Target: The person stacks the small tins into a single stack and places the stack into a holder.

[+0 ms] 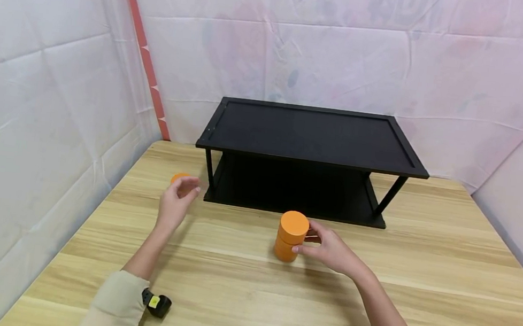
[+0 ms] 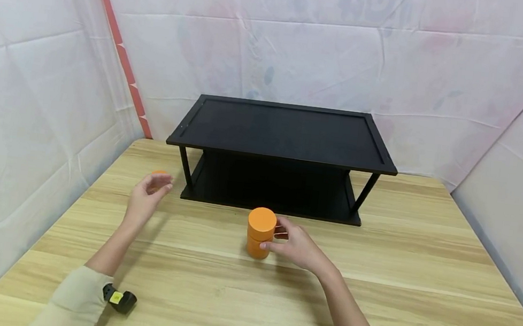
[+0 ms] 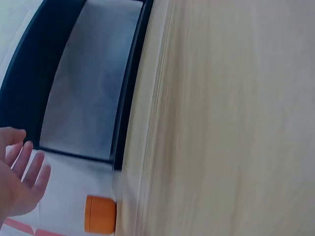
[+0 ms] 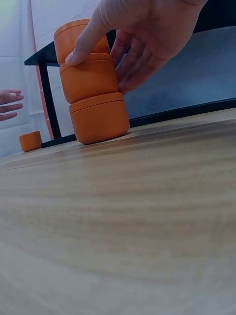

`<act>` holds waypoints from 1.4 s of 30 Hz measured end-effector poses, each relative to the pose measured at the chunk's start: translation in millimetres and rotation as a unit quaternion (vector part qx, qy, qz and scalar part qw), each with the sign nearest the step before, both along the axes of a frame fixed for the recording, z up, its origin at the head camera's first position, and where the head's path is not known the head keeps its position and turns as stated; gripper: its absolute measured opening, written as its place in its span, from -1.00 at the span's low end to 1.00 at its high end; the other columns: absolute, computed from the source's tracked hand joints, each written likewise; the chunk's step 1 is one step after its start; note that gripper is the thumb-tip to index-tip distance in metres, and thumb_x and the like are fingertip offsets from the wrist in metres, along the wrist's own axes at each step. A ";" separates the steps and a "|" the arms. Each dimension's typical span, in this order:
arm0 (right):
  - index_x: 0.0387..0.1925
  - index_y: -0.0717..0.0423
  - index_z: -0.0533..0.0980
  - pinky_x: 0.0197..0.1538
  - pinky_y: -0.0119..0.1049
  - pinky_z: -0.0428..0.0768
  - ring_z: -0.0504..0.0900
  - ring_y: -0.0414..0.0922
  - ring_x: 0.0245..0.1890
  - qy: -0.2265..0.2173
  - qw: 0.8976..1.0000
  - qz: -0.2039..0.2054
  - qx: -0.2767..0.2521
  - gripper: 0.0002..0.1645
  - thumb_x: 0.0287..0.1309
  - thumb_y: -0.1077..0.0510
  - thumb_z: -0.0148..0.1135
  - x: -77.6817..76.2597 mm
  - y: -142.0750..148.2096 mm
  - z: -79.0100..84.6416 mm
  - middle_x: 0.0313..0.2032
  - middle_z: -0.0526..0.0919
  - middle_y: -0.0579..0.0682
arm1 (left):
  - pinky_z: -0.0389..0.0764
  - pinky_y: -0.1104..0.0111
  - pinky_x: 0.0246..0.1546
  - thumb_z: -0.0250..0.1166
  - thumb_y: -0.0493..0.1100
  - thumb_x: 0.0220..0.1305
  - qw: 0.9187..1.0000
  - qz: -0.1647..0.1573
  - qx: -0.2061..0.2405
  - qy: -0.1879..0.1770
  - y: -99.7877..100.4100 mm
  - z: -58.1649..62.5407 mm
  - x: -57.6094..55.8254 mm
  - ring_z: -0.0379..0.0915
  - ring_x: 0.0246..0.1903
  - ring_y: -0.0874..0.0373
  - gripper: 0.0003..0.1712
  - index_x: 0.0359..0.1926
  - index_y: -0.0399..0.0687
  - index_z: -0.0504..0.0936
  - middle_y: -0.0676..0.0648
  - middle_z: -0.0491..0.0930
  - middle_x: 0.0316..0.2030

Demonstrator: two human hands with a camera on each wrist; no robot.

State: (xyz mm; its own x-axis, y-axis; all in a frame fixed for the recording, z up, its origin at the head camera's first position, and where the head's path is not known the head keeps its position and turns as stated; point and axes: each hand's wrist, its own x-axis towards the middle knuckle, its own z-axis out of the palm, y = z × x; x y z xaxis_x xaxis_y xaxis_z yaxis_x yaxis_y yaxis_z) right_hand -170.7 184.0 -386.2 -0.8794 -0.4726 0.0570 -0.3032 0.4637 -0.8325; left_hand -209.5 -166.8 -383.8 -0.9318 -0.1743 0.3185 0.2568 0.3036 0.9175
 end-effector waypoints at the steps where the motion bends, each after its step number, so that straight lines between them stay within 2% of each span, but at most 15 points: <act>1: 0.17 0.31 0.29 0.04 0.01 0.44 0.49 0.09 -0.02 0.000 1.000 -0.001 0.001 -0.25 0.02 0.05 0.36 -0.1 0.0 -0.2 0.01 0.49 0.15 | 0.46 0.32 -0.02 0.23 -0.35 0.20 1.000 0.013 -0.007 0.008 -2.6 0.0 -2.0 0.45 -0.07 0.00 -0.71 -0.04 -0.33 0.50 -0.24 0.53 -0.08; 4: 0.17 0.31 0.30 0.04 0.00 0.44 0.49 0.09 -0.02 0.001 1.000 -0.002 0.002 -0.26 0.01 0.05 0.36 -0.2 -0.1 -0.6 0.00 0.50 0.15 | 0.43 0.18 0.01 0.26 -0.36 0.16 0.998 0.046 -0.034 0.032 -10.4 -1.2 -8.9 0.42 -0.05 -0.07 -0.68 -0.05 -0.35 0.50 -0.26 0.51 -0.09; 8: 0.16 0.29 0.31 0.04 -0.03 0.45 0.50 0.07 -0.03 0.002 1.000 -0.003 0.003 -0.27 0.01 0.05 0.37 0.0 -0.1 -0.3 0.00 0.51 0.13 | 0.36 0.13 0.06 0.28 -0.35 0.13 0.994 0.081 -0.061 0.034 -20.1 -5.4 -19.9 0.35 0.00 -0.10 -0.62 -0.01 -0.37 0.48 -0.27 0.47 -0.05; 12: 0.18 0.29 0.30 0.03 -0.05 0.46 0.50 0.07 -0.03 0.002 1.000 -0.003 0.007 -0.25 0.02 0.05 0.36 -0.2 -0.2 0.1 0.01 0.50 0.14 | 0.30 0.14 0.11 0.30 -0.31 0.11 0.993 0.108 -0.045 -0.002 -28.2 -10.0 -28.4 0.28 0.07 -0.11 -0.54 0.05 -0.34 0.45 -0.28 0.42 0.03; 15: 0.17 0.30 0.30 0.03 -0.05 0.46 0.50 0.07 -0.03 0.003 1.000 -0.003 0.006 -0.26 0.02 0.06 0.36 -0.5 -0.3 -1.2 0.01 0.50 0.14 | 0.30 0.12 0.11 0.31 -0.26 0.12 0.991 0.119 -0.028 -0.049 -34.1 -16.5 -33.6 0.22 0.13 -0.12 -0.46 0.13 -0.29 0.41 -0.27 0.36 0.11; 20: 0.15 0.30 0.32 0.04 -0.04 0.45 0.50 0.07 -0.03 0.004 1.000 0.001 0.000 -0.28 0.02 0.06 0.36 -0.5 -0.6 -2.3 -0.01 0.50 0.13 | 0.32 0.12 0.10 0.29 -0.21 0.14 0.987 0.115 -0.028 -0.106 -40.9 -24.6 -40.6 0.16 0.18 -0.12 -0.34 0.25 -0.25 0.29 -0.23 0.25 0.22; 28: 0.18 0.27 0.30 0.03 -0.06 0.46 0.50 0.06 -0.02 0.001 1.000 0.001 -0.003 -0.27 0.02 0.07 0.36 -1.0 -0.4 -1.0 0.01 0.49 0.13 | 0.26 0.15 0.15 0.29 -0.31 0.12 0.987 0.100 -0.034 -0.122 -40.5 -29.7 -49.3 0.17 0.17 -0.15 -0.28 0.27 -0.36 0.20 -0.28 0.20 0.24; 36: 0.20 0.31 0.27 0.03 -0.06 0.46 0.50 0.05 -0.03 0.007 1.000 0.005 0.003 -0.26 0.04 0.11 0.35 -1.2 0.9 -1.5 0.02 0.49 0.14 | 0.24 0.17 0.18 0.29 -0.32 0.12 0.981 0.109 -0.020 -0.157 -42.0 -38.9 -53.5 0.17 0.18 -0.14 -0.22 0.31 -0.33 0.13 -0.29 0.18 0.25; 42: 0.20 0.30 0.28 0.03 -0.06 0.46 0.50 0.05 -0.03 0.005 1.000 0.007 -0.002 -0.25 0.03 0.10 0.35 -1.7 -0.7 -2.3 0.01 0.50 0.14 | 0.21 0.16 0.19 0.29 -0.31 0.14 0.979 0.114 -0.022 -0.165 -44.0 -42.7 -54.0 0.15 0.20 -0.15 -0.24 0.31 -0.34 0.13 -0.34 0.20 0.23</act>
